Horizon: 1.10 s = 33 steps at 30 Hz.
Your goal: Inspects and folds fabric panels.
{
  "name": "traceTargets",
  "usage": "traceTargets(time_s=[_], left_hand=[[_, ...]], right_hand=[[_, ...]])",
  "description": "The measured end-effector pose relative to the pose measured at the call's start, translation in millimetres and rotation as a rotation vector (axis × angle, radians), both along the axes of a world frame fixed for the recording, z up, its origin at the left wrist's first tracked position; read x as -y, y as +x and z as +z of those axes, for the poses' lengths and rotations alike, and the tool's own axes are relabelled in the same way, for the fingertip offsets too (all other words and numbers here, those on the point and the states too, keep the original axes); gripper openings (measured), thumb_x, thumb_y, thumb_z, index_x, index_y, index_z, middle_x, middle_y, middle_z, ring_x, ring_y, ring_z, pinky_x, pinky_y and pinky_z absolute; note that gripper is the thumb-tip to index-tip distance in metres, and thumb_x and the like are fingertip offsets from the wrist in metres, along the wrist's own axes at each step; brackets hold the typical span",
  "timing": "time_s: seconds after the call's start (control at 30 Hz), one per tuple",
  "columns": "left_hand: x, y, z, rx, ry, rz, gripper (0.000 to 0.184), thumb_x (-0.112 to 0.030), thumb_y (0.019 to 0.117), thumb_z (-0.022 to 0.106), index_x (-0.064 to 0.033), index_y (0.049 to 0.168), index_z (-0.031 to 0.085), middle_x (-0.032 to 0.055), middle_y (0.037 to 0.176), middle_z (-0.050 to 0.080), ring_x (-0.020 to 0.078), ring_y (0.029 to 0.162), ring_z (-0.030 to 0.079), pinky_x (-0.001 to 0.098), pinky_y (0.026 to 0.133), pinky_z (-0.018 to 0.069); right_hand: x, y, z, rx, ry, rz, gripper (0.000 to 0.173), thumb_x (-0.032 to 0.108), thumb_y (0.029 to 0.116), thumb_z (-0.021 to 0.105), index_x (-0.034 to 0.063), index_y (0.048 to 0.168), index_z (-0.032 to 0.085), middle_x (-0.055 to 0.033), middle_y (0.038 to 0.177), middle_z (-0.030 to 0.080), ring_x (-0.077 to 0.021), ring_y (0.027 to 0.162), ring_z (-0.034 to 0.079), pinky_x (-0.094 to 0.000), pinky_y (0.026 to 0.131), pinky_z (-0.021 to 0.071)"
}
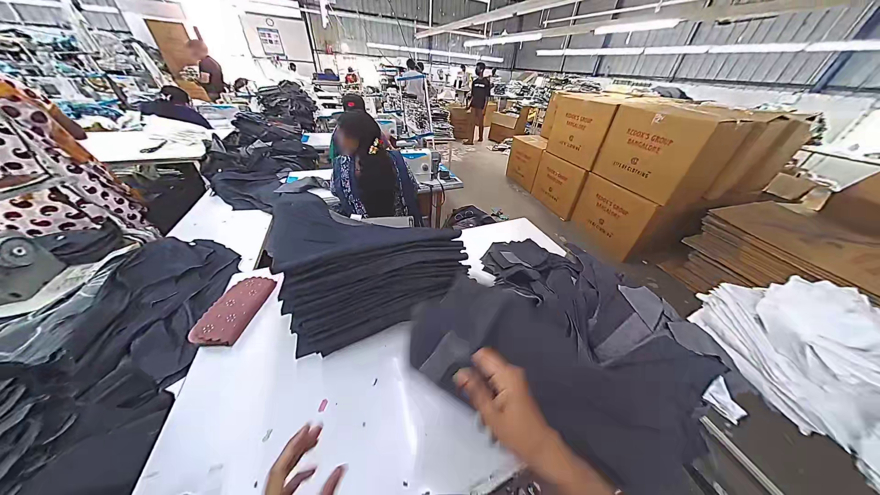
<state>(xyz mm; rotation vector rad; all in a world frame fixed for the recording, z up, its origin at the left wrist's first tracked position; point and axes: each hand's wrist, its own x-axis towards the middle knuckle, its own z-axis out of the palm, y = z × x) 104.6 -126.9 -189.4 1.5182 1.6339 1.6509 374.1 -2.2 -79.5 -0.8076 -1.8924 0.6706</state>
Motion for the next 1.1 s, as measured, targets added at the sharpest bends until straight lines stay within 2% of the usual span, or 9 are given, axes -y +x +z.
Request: traceTargets(time_s=[0.13,0.2,0.3,0.4,0.5,0.67,0.9,1.03,1.1], left_hand=[[-15,22,34,-0.324,0.226,-0.222,0.040,-0.039,0.1056,0.051,-0.0120,0.134,0.062,0.0209,0.152,0.048,0.0294,0.151,0.032,0.0490,0.124,0.0202],[-2,8,38,-0.357,0.206,-0.311,0.028,-0.036,0.1037,0.055,-0.0214,0.110,0.078,0.0132,0.136,0.065,0.0288,0.144,0.044,0.0579,0.123,0.0156],[39,-20,40,-0.204,0.084,-0.281,0.019,-0.012,0.0937,0.066,0.0042,0.098,0.074,0.0114,0.100,0.077,0.0128,0.109,0.070,0.0458,0.118,0.0355],[77,-36,31,-0.222,0.068,0.126,0.023,-0.008,0.0892,0.073,0.0137,0.098,0.069,0.0198,0.096,0.072,0.0154,0.097,0.069,0.0340,0.095,0.0545],[94,-17,27,-0.294,0.086,0.432,0.037,-0.017,0.0951,0.069,0.0135,0.116,0.062,0.0330,0.108,0.062,0.0360,0.097,0.062,0.0454,0.087,0.0507],[102,69,21,0.002,0.100,0.034,0.064,-0.029,0.0983,0.065,0.0204,0.134,0.048,0.0326,0.129,0.058,0.0174,0.118,0.061,0.0285,0.099,0.0513],[103,88,23,0.167,0.127,0.121,0.041,0.006,0.0929,0.055,0.0242,0.130,0.051,0.0285,0.123,0.067,0.0000,0.109,0.067,0.0160,0.097,0.0509],[107,89,20,0.027,0.040,0.139,0.036,0.004,0.0940,0.052,0.0216,0.125,0.058,0.0284,0.112,0.071,0.0106,0.099,0.072,0.0232,0.093,0.0544],[107,93,22,-0.122,0.022,0.152,0.033,0.007,0.0903,0.055,0.0237,0.118,0.061,0.0329,0.105,0.071,0.0330,0.092,0.075,0.0425,0.087,0.0589]], right_hand=[[95,-58,-4,-0.045,-0.050,0.526,0.019,0.002,0.0963,0.063,-0.0142,0.100,0.070,-0.0229,0.089,0.073,-0.0225,0.080,0.073,-0.0335,0.078,0.0580],[112,-69,6,-0.125,-0.059,0.599,0.017,0.001,0.0944,0.064,-0.0156,0.095,0.069,-0.0226,0.085,0.072,-0.0196,0.078,0.071,-0.0300,0.076,0.0565],[114,-66,12,-0.253,-0.286,0.650,0.012,0.001,0.0898,0.071,-0.0100,0.089,0.067,-0.0067,0.076,0.067,-0.0014,0.068,0.059,-0.0176,0.065,0.0489],[107,-59,-8,-0.394,-0.578,0.510,0.011,0.005,0.0861,0.078,0.0075,0.082,0.068,0.0094,0.071,0.067,0.0060,0.062,0.059,-0.0137,0.060,0.0500],[111,-61,-16,-0.583,-0.812,0.222,0.015,0.005,0.0926,0.072,0.0080,0.078,0.068,0.0059,0.067,0.067,0.0022,0.056,0.058,-0.0149,0.054,0.0477],[142,-77,-19,-0.497,-0.849,0.372,0.019,0.005,0.1028,0.055,0.0007,0.099,0.073,0.0032,0.088,0.074,-0.0042,0.081,0.071,-0.0257,0.079,0.0614],[150,-81,-32,-0.409,-0.989,0.363,0.021,0.002,0.1041,0.050,0.0019,0.093,0.068,0.0007,0.081,0.074,-0.0071,0.075,0.072,-0.0259,0.075,0.0617],[154,-78,-38,-0.353,-0.936,0.326,0.014,0.006,0.0985,0.063,-0.0018,0.110,0.063,-0.0025,0.092,0.072,-0.0089,0.081,0.072,-0.0277,0.077,0.0611],[154,-75,-43,-0.174,-0.786,0.302,0.044,0.018,0.0853,0.079,-0.0021,0.119,0.058,-0.0046,0.102,0.067,-0.0076,0.088,0.068,-0.0261,0.079,0.0586]])
